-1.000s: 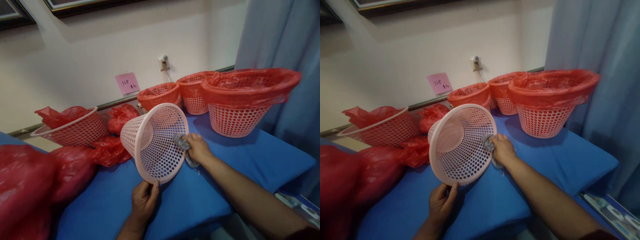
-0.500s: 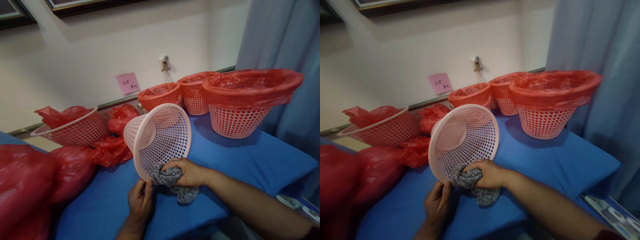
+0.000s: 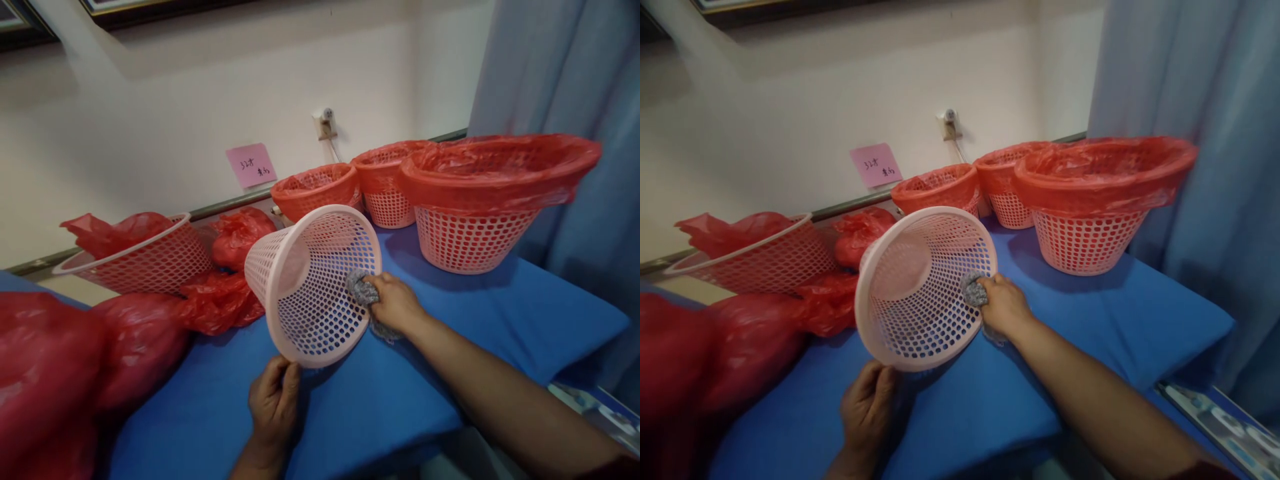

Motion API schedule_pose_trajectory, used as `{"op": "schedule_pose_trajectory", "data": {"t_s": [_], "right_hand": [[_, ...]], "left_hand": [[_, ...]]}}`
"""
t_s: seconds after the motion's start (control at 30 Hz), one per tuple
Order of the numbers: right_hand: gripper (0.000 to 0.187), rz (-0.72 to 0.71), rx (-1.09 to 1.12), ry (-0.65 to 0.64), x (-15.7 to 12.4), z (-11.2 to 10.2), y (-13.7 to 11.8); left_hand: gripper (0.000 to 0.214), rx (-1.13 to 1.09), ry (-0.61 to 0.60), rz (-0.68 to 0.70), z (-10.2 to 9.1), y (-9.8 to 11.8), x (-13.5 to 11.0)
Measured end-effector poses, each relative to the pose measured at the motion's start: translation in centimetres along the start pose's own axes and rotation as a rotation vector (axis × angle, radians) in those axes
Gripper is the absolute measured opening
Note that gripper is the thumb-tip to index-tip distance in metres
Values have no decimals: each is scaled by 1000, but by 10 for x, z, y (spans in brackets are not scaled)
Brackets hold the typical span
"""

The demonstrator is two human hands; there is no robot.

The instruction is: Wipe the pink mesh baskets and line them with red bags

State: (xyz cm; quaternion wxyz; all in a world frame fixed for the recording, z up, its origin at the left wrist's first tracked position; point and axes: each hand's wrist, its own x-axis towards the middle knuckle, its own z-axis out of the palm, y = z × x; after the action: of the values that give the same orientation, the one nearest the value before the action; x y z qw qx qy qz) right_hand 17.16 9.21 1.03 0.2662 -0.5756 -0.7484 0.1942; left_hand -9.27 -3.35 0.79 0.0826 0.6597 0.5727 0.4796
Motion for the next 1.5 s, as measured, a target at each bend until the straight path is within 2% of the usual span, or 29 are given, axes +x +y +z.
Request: {"op": "schedule_pose_trajectory", "data": {"t_s": [0.13, 0.23, 0.37, 0.43, 0.53, 0.6, 0.67, 0.73, 0.8, 0.87, 0.93, 1.0, 1.13, 1.2, 1.27, 1.4, 1.43, 1.5], "right_hand": [[43, -107, 408, -216, -3, 29, 1], [43, -164, 600, -293, -5, 43, 0], [41, -259, 644, -338, -10, 45, -5], [42, -283, 542, -305, -10, 40, -6], [50, -181, 221, -93, -4, 24, 2], [57, -67, 62, 98, 4, 10, 12], [63, 2, -5, 270, 11, -3, 22], [65, 1, -26, 365, 14, -9, 25], [64, -44, -26, 322, 10, -7, 20], [56, -130, 19, 115, 2, 1, 10], [47, -221, 120, -117, -6, 11, 0], [43, -274, 249, -247, -11, 19, -7], [41, -266, 413, -288, -9, 22, -5], [43, -278, 442, -288, -7, 22, -3], [44, -311, 481, -302, -7, 23, -3], [46, -331, 581, -419, -10, 26, -8], [45, -316, 539, -400, -10, 25, -8], [48, -242, 360, -256, -8, 20, -4]], "left_hand": [[36, 76, -398, -85, 16, 2, 6], [35, 58, -488, -136, 25, 0, 7], [31, -24, -381, -33, 22, -1, 6], [30, -8, -297, 67, 17, -1, 4], [33, 52, -172, 159, 8, 1, 1], [36, 74, -81, 137, 5, 1, -2], [39, 69, -7, 90, 4, 0, -6], [41, 49, 35, 66, 5, 0, -9], [39, 33, 40, 71, 5, 0, -9], [35, 23, 9, 89, 6, 0, -7], [31, 16, -72, 115, 7, 1, -3], [28, 15, -179, 117, 9, 3, 1], [27, 18, -343, 59, 19, 5, 6], [30, 9, -374, 46, 21, 5, 6], [34, 13, -333, 54, 20, 4, 5], [39, 81, -134, 97, 10, 2, 0], [39, 93, -74, 90, 7, 2, -2], [41, 94, 45, 54, 5, 2, -6]]}}
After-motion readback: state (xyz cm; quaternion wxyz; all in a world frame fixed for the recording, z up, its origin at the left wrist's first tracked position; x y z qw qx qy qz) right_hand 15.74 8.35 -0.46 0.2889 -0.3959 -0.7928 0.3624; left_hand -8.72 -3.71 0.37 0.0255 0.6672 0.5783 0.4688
